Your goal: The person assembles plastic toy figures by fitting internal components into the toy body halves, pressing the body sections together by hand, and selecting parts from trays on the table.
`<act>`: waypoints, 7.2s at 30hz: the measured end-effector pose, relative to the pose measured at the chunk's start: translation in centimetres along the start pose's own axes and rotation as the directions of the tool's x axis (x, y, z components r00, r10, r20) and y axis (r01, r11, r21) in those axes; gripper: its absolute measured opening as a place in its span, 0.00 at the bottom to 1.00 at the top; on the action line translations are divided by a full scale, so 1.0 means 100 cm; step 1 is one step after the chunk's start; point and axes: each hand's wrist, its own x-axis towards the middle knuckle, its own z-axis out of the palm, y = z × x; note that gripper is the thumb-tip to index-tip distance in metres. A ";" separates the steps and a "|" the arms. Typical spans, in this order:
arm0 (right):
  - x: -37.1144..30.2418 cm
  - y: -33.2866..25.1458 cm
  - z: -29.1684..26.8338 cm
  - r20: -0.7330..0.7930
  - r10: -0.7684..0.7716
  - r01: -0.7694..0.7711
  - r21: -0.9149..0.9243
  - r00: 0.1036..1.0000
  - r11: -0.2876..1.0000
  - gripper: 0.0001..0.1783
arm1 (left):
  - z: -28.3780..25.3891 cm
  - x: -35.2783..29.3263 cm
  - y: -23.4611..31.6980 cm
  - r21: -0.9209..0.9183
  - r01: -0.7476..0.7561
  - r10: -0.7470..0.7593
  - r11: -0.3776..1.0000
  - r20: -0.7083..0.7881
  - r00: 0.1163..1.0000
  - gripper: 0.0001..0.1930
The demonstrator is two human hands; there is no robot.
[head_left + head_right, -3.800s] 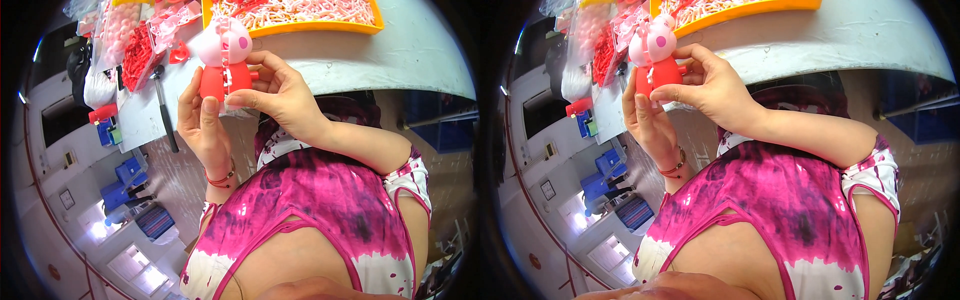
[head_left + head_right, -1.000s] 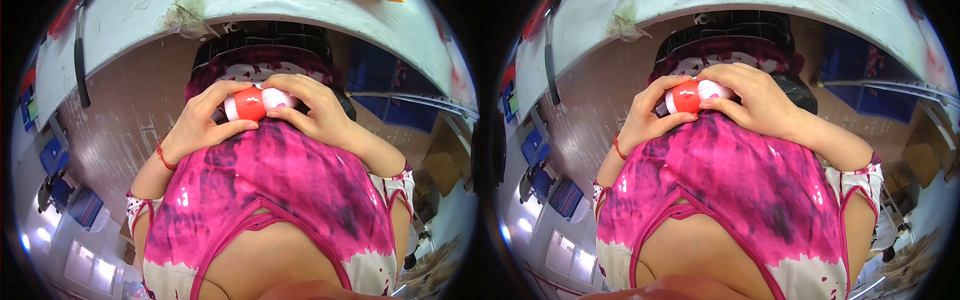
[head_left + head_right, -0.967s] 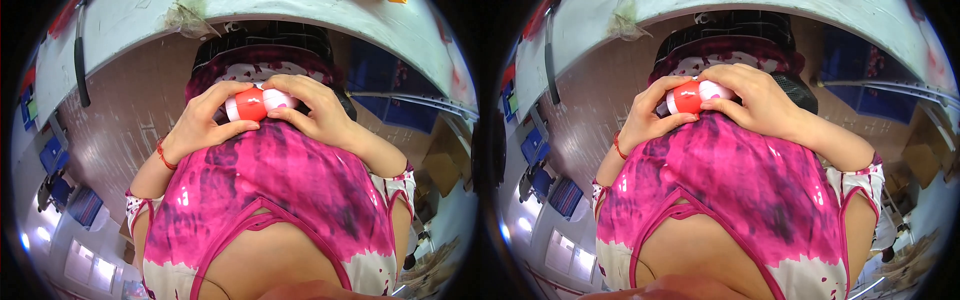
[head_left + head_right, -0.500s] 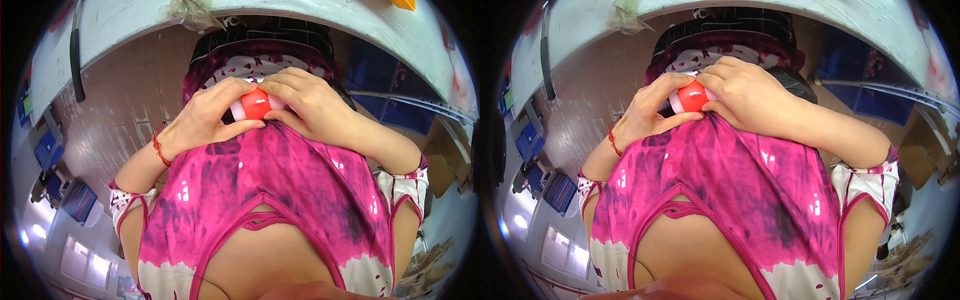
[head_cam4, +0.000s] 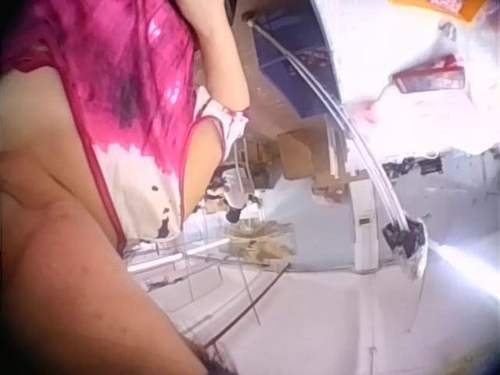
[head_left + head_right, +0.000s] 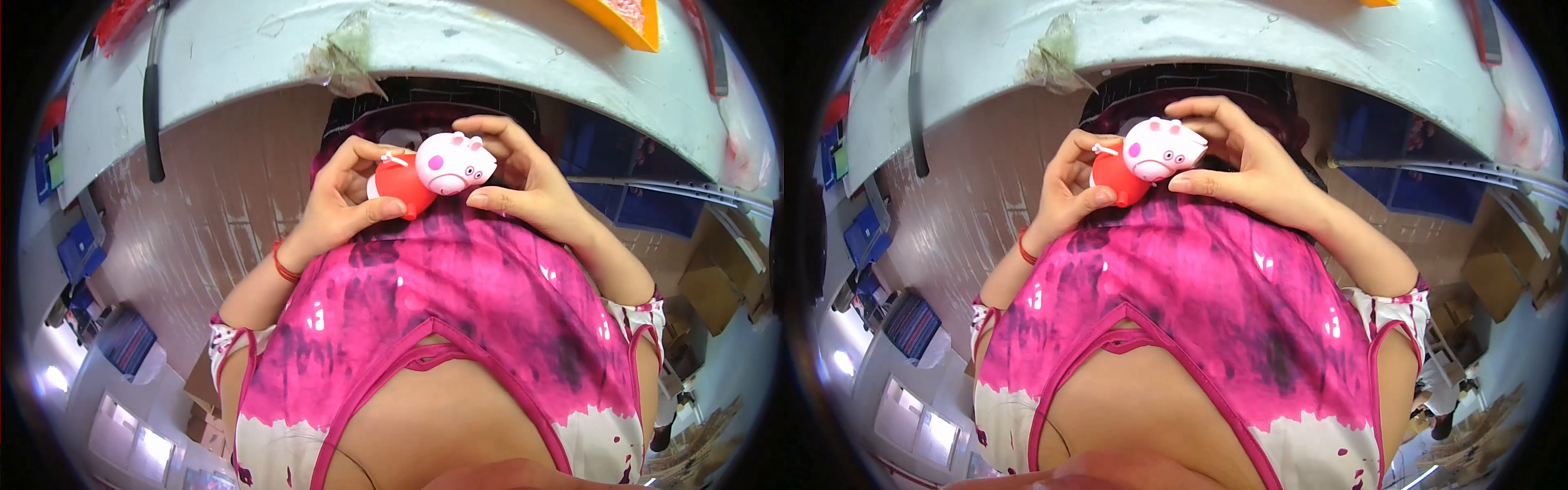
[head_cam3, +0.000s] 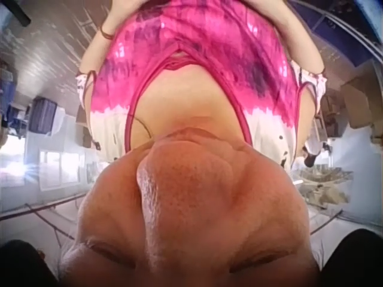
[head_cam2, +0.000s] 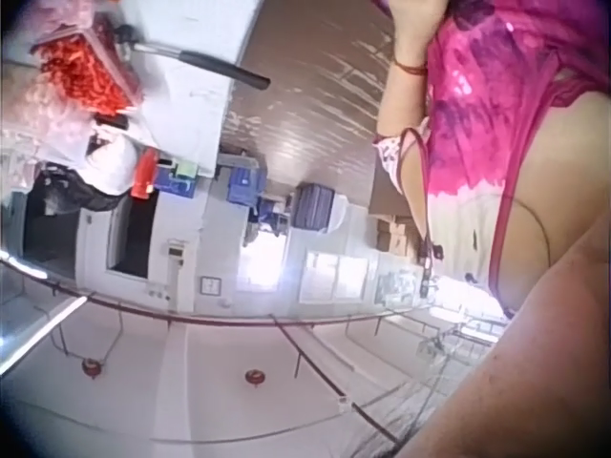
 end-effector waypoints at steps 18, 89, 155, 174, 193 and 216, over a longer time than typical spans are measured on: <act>0.012 0.008 0.015 0.041 0.005 -0.008 0.092 0.999 0.996 0.27 | 0.008 0.020 0.049 0.585 -0.246 0.233 0.773 0.100 0.967 0.26; 0.011 0.002 0.015 0.046 -0.193 0.177 -0.641 0.980 0.747 0.25 | 0.006 -0.001 0.020 0.685 -0.162 0.113 0.710 0.115 0.987 0.21; -0.004 0.049 0.009 0.186 -0.352 0.348 -0.804 0.918 0.482 0.30 | 0.012 0.016 0.010 0.798 -0.433 0.040 0.419 0.460 0.887 0.23; 0.023 0.035 0.002 -0.140 -0.511 0.132 -0.878 0.848 0.460 0.22 | 0.041 0.040 0.007 0.759 -0.320 0.237 0.567 0.222 0.946 0.18; 0.028 0.044 -0.001 -0.324 -0.446 0.066 -0.744 0.834 0.665 0.24 | 0.031 0.053 -0.004 0.722 -0.358 0.225 0.592 0.278 0.934 0.16; 0.027 0.073 -0.003 -0.362 -0.376 -0.041 -0.765 0.853 0.643 0.23 | 0.035 0.060 -0.021 0.733 -0.366 0.053 0.574 0.413 0.909 0.14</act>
